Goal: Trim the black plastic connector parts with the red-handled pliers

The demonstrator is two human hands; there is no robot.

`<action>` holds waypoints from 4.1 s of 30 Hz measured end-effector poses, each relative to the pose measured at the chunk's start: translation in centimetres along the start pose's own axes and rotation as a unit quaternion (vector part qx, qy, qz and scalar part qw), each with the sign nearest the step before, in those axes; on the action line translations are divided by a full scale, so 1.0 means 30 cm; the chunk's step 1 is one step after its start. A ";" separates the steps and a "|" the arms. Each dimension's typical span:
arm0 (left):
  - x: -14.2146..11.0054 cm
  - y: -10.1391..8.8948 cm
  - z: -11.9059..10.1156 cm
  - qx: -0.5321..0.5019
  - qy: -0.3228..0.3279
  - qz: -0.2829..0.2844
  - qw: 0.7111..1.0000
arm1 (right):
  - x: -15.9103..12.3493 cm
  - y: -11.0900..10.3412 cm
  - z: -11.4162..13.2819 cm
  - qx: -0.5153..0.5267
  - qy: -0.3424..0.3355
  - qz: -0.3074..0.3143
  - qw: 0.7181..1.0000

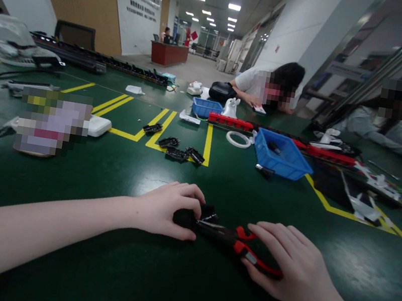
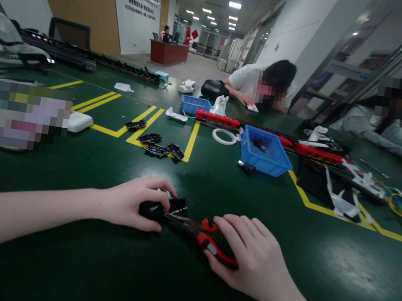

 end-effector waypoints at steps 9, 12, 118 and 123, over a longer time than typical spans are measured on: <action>0.007 0.003 0.010 -0.059 0.006 -0.001 0.998 | -0.020 0.028 -0.020 0.079 0.059 0.013 0.995; 0.010 0.003 0.010 -0.063 0.008 0.006 0.998 | -0.028 0.035 -0.022 0.087 0.062 0.018 0.994; 0.007 0.019 0.007 0.000 0.005 0.002 1.000 | -0.014 0.030 0.004 0.080 0.072 0.081 0.991; 0.007 0.020 0.010 -0.003 -0.001 0.002 1.000 | -0.007 0.029 0.008 0.075 0.072 0.090 0.990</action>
Point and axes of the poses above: each hand's wrist, its own x-axis towards the middle knuckle, its own y-axis out of the palm, z = x × y, the point moved 6 cm from there along x, towards the middle knuckle, and after that the axes turned 1 degree about -y, right-handed, at the moved point
